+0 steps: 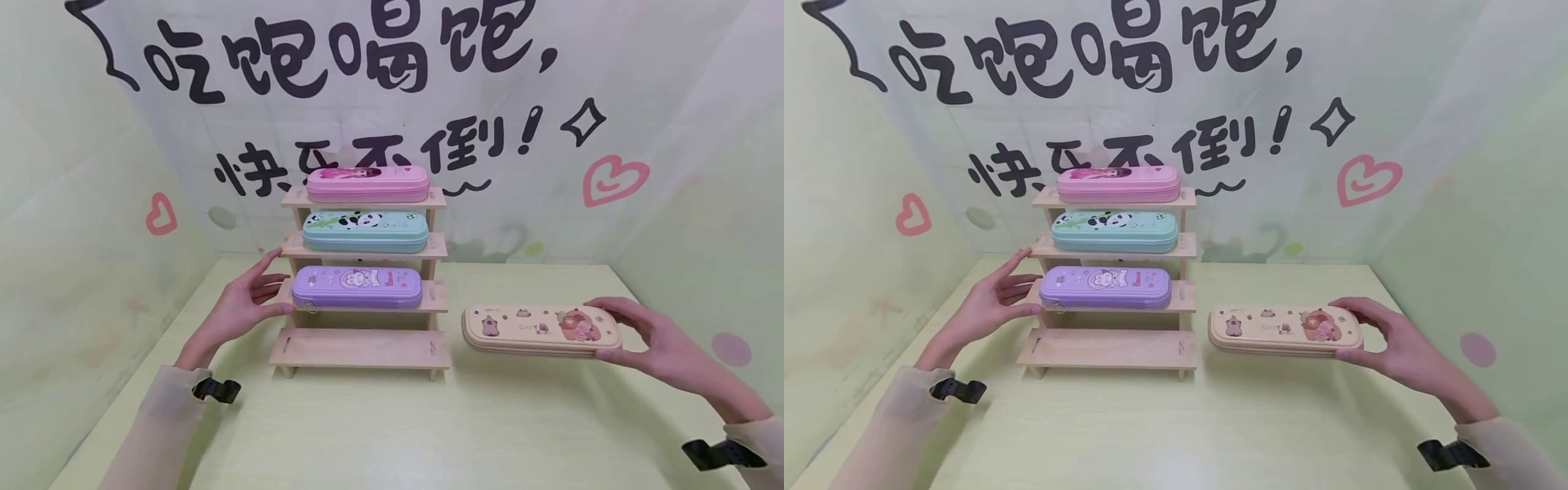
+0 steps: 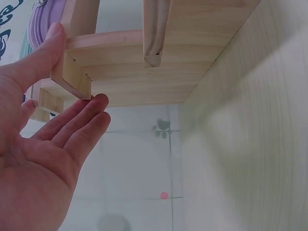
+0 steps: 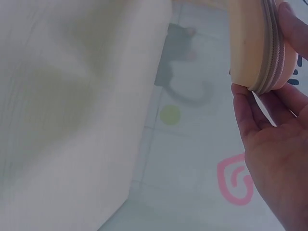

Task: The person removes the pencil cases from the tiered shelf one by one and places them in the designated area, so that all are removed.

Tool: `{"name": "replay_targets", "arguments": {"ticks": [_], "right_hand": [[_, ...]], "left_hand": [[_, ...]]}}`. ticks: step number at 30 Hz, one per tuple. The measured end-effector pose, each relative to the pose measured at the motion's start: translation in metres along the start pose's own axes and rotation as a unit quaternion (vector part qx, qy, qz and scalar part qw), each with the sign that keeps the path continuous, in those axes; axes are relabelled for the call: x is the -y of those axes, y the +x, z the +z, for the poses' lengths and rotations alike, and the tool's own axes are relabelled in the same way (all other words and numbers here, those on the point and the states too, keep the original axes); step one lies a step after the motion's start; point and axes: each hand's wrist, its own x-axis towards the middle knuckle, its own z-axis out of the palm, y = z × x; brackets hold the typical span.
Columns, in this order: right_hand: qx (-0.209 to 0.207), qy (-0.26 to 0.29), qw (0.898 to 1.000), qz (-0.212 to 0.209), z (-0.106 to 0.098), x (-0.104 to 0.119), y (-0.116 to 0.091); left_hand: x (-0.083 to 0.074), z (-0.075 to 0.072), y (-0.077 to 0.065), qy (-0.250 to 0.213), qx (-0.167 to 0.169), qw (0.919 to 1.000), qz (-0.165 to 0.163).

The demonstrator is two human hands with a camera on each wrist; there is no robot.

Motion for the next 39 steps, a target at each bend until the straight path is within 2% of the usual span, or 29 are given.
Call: {"name": "replay_targets", "arguments": {"ticks": [5, 10, 19, 30, 39], "right_hand": [[0.004, -0.007, 1.0, 0.01, -0.01, -0.014, 0.003], [0.026, -0.014, 0.999, 0.021, -0.016, -0.033, 0.008], [0.042, -0.041, 0.994, 0.093, -0.018, -0.064, 0.024], [0.089, -0.021, 0.982, 0.164, -0.017, -0.085, 0.049], [0.113, 0.014, 0.978, 0.175, -0.016, -0.102, 0.071]], "left_hand": [[0.0, 0.0, -0.001, -0.002, -0.002, 1.0, 0.002], [-0.001, 0.0, 0.0, -0.004, -0.001, 1.0, 0.0], [0.003, 0.0, -0.001, 0.002, -0.003, 1.0, 0.002], [-0.001, 0.0, 0.001, -0.002, -0.001, 1.0, 0.003], [0.0, 0.0, 0.001, -0.005, 0.0, 1.0, 0.001]]}}
